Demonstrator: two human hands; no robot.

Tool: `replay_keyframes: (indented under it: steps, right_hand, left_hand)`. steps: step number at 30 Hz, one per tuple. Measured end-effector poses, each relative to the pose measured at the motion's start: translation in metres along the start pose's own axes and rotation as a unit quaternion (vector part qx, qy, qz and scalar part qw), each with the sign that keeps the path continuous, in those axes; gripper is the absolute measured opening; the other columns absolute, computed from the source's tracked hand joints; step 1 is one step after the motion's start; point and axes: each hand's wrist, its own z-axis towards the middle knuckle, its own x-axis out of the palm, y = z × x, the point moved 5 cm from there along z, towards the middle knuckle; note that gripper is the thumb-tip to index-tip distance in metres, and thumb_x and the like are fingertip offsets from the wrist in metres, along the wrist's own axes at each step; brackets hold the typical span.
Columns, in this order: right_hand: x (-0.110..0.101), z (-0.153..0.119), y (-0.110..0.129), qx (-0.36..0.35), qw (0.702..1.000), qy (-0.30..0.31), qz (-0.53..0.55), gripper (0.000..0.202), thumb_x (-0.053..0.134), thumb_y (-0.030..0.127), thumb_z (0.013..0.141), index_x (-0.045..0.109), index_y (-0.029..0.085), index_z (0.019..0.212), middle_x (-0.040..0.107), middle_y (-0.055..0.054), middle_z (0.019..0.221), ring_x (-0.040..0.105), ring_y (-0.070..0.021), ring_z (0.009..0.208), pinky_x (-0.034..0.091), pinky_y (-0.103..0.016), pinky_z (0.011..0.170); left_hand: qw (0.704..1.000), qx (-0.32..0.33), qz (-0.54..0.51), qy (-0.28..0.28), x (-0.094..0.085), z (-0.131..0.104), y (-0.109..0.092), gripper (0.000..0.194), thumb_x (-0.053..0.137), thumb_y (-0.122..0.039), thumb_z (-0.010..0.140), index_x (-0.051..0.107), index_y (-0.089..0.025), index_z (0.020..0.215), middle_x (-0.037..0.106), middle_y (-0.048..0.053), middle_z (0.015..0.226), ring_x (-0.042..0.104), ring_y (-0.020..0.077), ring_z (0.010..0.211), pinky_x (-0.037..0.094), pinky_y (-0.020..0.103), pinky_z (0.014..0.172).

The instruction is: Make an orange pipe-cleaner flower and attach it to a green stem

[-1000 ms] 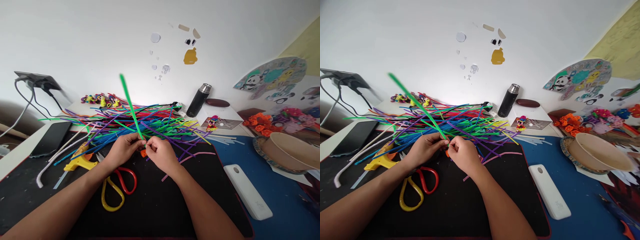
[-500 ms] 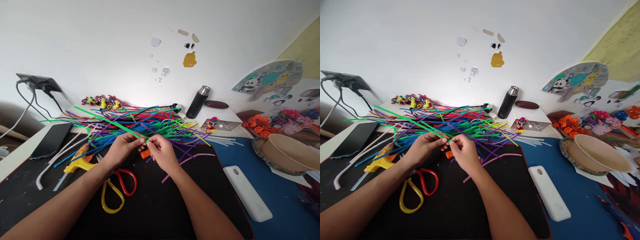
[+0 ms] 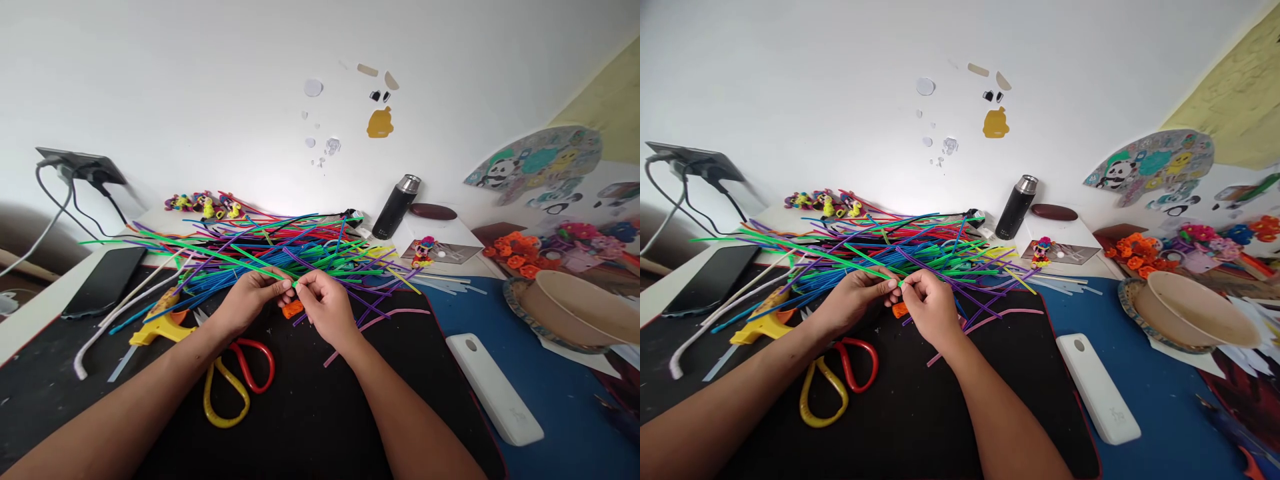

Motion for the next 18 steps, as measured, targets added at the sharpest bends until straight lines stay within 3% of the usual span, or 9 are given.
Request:
replay_keyframes:
  steps: [5,10,18]
  right_hand:
    - [-0.0018,0.0014,0.0041,-0.034,0.998,0.001,-0.051,0.018,0.061,0.037,0.096,0.062,0.023,0.083,0.049,0.006,0.059,0.043,-0.0127,0.052,0.033,-0.027,0.053]
    - [-0.0027,0.0016,0.0067,-0.042,0.995,0.008,-0.088,0.016,0.061,0.032,0.094,0.062,0.023,0.080,0.041,0.008,0.055,0.038,-0.0125,0.051,0.029,-0.028,0.055]
    - [0.0017,0.0012,-0.0020,-0.028,0.994,0.024,-0.103,0.013,0.062,0.029,0.091,0.061,0.023,0.079,0.046,0.008,0.056,0.040,-0.0121,0.051,0.027,-0.028,0.053]
  left_hand:
    - [1.000,-0.002,-0.004,0.001,-0.0017,0.0007,0.0018,0.038,0.099,-0.050,0.068,0.080,-0.017,0.073,0.075,0.005,0.066,0.066,0.0176,0.061,0.054,0.029,0.061]
    - [0.998,0.027,0.044,-0.039,-0.0055,-0.0031,-0.0008,0.037,0.099,-0.049,0.068,0.080,-0.018,0.075,0.076,0.004,0.068,0.067,0.0184,0.063,0.055,0.029,0.062]
    - [0.994,0.038,0.096,-0.024,-0.0045,-0.0037,-0.0046,0.040,0.096,-0.055,0.071,0.076,-0.019,0.070,0.072,0.002,0.065,0.065,0.0175,0.062,0.053,0.028,0.061]
